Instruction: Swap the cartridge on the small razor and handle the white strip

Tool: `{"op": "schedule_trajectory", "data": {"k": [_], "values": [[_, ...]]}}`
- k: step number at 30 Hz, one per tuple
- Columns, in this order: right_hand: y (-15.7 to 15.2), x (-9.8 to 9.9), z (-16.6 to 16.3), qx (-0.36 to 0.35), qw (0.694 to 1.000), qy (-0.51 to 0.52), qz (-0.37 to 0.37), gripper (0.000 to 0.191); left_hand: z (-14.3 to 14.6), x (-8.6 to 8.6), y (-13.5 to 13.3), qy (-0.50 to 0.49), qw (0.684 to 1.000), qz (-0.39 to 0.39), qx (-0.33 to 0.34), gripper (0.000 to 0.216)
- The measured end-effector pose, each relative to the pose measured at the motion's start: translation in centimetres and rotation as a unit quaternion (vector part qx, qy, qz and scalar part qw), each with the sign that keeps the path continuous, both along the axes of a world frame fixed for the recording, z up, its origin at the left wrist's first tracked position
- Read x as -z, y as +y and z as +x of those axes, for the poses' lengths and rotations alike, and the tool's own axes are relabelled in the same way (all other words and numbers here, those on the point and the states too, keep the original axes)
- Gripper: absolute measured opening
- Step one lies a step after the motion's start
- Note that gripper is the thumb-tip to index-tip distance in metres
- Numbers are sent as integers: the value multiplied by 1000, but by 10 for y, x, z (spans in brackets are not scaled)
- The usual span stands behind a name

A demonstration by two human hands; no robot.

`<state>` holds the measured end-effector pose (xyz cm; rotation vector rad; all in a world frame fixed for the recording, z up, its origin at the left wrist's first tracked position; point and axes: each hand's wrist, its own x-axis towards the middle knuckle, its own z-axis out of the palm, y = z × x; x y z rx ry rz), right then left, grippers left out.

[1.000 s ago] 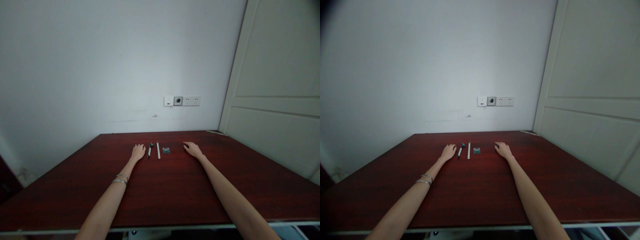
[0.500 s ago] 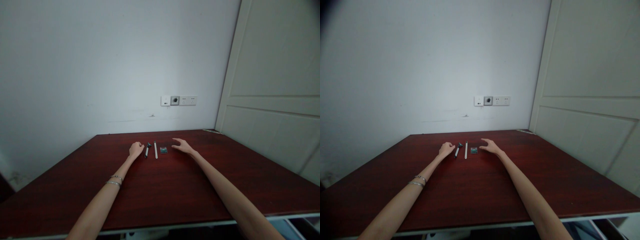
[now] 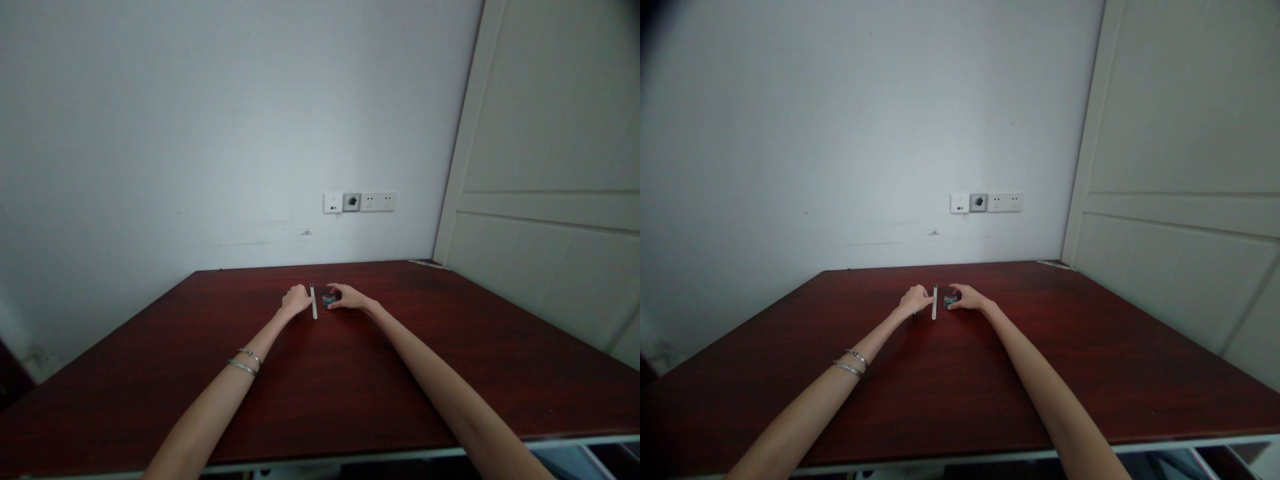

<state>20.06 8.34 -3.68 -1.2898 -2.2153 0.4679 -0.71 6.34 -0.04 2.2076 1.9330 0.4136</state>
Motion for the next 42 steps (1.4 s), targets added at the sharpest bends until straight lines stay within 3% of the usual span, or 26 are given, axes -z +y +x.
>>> {"op": "schedule_trajectory", "data": {"k": [5,20,24,28,31,34,36,39,42], "values": [[1,4,9,-13,1000,24,-1,75,22,3,3,42,999,-9,-4,40],[5,11,26,18,998,67,-8,75,37,15,7,59,998,0,34,37],[9,15,31,56,992,111,-16,72,28,9,6,55,998,30,21,36],[8,16,44,135,977,161,28,50,-3,-5,9,52,996,68,-38,38],[5,17,55,197,965,159,66,37,-28,-11,13,48,995,36,-74,37],[2,17,60,209,963,156,72,32,-44,-9,15,37,996,-8,-81,44],[1,17,60,202,965,154,73,30,-46,-5,15,29,996,-23,-86,45],[1,16,55,181,970,141,75,29,-38,-1,10,30,995,16,-92,43],[0,16,50,166,975,126,78,29,-18,2,0,44,996,53,-48,40]]}}
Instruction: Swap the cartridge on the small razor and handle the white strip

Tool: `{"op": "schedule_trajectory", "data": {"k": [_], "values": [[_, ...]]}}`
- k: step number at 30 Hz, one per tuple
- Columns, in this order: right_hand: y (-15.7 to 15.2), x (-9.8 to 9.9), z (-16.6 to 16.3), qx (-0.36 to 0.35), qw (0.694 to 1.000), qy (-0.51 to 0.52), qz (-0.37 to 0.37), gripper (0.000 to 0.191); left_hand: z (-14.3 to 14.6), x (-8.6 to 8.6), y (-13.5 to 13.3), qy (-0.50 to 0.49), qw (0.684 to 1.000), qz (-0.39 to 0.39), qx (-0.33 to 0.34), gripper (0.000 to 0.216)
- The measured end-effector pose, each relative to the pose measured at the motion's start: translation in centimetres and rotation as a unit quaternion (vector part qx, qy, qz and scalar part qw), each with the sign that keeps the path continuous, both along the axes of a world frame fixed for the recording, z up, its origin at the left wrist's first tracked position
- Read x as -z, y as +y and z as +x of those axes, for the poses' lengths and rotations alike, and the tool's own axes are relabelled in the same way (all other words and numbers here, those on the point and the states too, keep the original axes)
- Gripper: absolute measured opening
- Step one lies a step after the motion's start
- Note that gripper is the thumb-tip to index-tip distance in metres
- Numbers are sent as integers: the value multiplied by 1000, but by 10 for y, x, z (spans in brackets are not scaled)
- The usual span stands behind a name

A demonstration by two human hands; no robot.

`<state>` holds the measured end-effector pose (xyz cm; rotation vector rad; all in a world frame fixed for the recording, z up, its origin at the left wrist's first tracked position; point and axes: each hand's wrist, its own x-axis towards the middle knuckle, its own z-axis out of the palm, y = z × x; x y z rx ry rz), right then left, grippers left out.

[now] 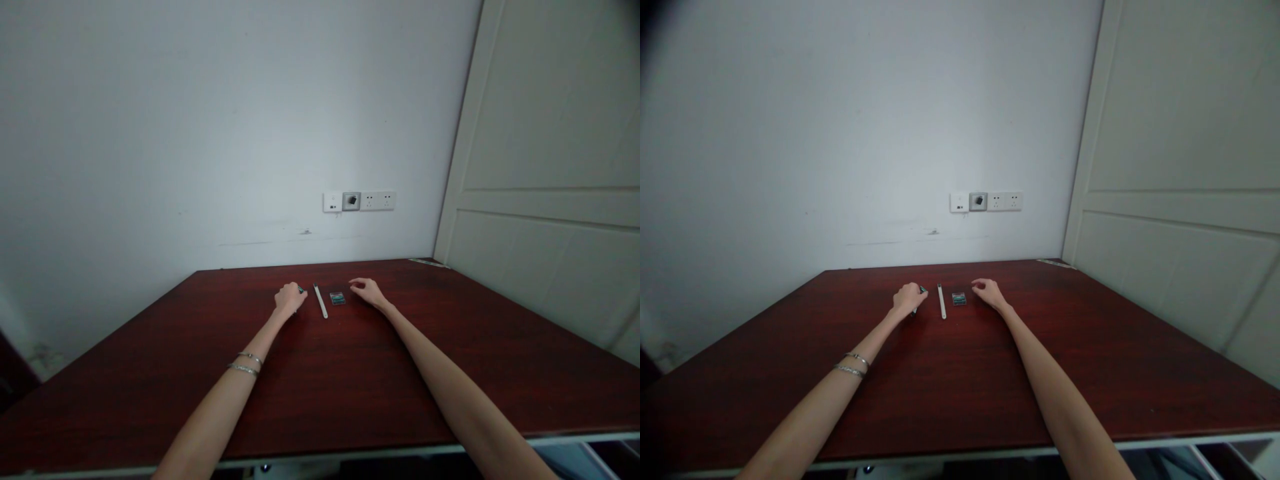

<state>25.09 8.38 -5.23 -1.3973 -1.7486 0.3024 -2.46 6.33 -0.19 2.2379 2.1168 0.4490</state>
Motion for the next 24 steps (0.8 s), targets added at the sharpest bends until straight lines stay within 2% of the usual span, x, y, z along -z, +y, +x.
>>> {"op": "schedule_trajectory", "data": {"k": [5,8,12,24], "values": [[-2,2,-1,5,1000,-11,-5,29,39,7,-20,25,998,-8,60,44],[-3,3,-1,12,1000,-19,-8,29,50,14,-25,37,996,-14,86,45],[-4,3,-1,15,1000,-22,-13,28,50,17,-25,39,995,-21,93,39],[-6,1,-2,16,999,-23,-22,28,37,11,-25,10,995,-59,80,30]]}}
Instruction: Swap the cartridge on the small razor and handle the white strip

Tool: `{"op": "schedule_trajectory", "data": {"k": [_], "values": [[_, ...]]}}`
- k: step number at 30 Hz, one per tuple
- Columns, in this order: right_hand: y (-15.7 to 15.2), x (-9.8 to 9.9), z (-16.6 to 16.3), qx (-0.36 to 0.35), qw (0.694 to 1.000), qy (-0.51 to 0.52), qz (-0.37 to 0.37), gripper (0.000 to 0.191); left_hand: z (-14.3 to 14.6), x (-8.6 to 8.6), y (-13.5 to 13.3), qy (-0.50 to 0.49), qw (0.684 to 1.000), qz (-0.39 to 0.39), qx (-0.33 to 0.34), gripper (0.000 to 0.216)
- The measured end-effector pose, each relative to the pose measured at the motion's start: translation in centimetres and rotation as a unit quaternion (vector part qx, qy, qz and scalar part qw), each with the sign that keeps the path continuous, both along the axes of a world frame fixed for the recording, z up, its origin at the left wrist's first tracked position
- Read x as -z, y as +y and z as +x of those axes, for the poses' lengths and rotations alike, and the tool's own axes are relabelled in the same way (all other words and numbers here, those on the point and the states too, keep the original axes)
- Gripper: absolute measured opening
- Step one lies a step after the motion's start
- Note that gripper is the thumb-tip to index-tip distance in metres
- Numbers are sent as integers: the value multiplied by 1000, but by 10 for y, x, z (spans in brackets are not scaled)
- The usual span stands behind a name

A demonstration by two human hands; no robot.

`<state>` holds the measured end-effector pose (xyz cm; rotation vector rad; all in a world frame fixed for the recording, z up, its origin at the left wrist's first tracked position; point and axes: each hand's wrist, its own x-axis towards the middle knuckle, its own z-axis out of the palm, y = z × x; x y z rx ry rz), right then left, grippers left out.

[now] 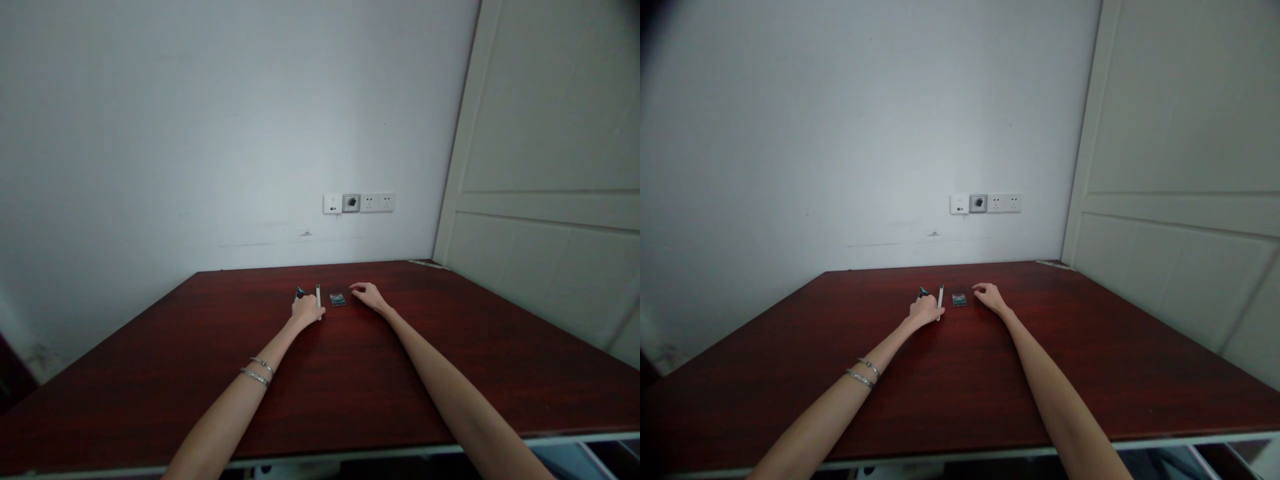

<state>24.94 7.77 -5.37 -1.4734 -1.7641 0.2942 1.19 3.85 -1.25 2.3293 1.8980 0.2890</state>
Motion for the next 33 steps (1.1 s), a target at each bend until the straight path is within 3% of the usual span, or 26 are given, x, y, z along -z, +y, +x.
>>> {"op": "schedule_trajectory", "data": {"k": [11,18,24,33], "values": [[2,0,1,15,999,-40,7,29,-3,-3,5,9,999,32,-6,41],[-1,3,20,118,988,-97,15,36,-64,-13,32,-10,989,104,-101,40],[-4,9,23,188,963,-193,-12,44,-110,4,49,22,989,77,-124,36],[-7,8,19,157,958,-237,-34,39,-118,29,57,30,989,68,-130,47]]}}
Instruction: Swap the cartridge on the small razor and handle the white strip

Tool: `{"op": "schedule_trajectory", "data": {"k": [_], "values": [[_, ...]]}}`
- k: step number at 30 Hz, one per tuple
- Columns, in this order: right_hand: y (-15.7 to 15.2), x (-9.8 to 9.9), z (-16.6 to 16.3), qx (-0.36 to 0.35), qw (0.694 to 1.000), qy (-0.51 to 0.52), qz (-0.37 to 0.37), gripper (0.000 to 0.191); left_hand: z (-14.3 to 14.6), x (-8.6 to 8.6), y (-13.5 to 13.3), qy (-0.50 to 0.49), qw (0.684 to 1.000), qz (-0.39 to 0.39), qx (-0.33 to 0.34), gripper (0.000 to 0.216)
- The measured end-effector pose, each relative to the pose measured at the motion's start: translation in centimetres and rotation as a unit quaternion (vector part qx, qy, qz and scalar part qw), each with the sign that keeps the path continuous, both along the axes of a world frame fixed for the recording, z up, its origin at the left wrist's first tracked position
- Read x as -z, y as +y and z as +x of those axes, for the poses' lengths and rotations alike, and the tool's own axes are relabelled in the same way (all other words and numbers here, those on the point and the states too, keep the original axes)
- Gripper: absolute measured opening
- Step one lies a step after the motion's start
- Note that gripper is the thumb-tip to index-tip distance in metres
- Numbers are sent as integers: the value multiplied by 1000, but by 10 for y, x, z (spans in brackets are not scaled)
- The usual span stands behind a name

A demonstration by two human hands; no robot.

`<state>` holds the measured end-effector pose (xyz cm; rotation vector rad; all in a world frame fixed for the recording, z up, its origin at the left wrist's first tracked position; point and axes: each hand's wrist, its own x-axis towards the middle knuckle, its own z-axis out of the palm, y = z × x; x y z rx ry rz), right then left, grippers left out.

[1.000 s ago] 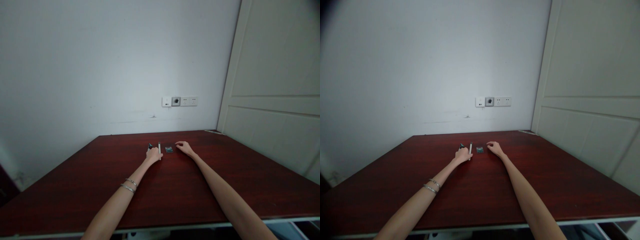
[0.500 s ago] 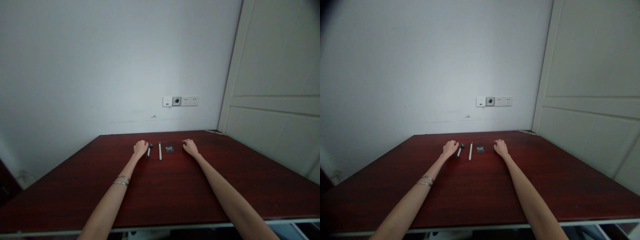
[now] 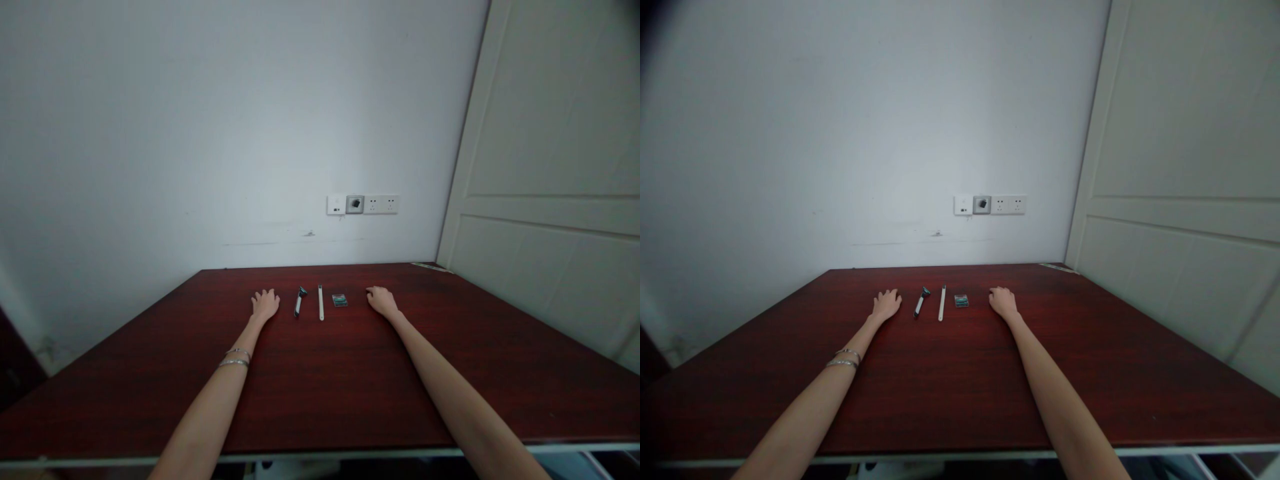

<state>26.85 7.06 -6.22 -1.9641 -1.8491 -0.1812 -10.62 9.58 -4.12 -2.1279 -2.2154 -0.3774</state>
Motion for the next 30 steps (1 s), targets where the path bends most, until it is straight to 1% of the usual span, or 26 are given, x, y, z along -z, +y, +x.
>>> {"op": "schedule_trajectory", "data": {"k": [5,16,26,30], "values": [[-3,-4,-2,2,1000,-9,-11,39,-1,0,0,4,1000,-1,3,47],[-5,-7,-4,10,999,-28,-40,41,-2,3,1,5,1000,26,13,46],[-6,-8,-4,7,999,-28,-44,42,0,3,-1,-12,999,36,11,43],[-5,-7,-3,6,999,-29,-46,42,4,-2,-4,-27,997,78,-1,42]]}}
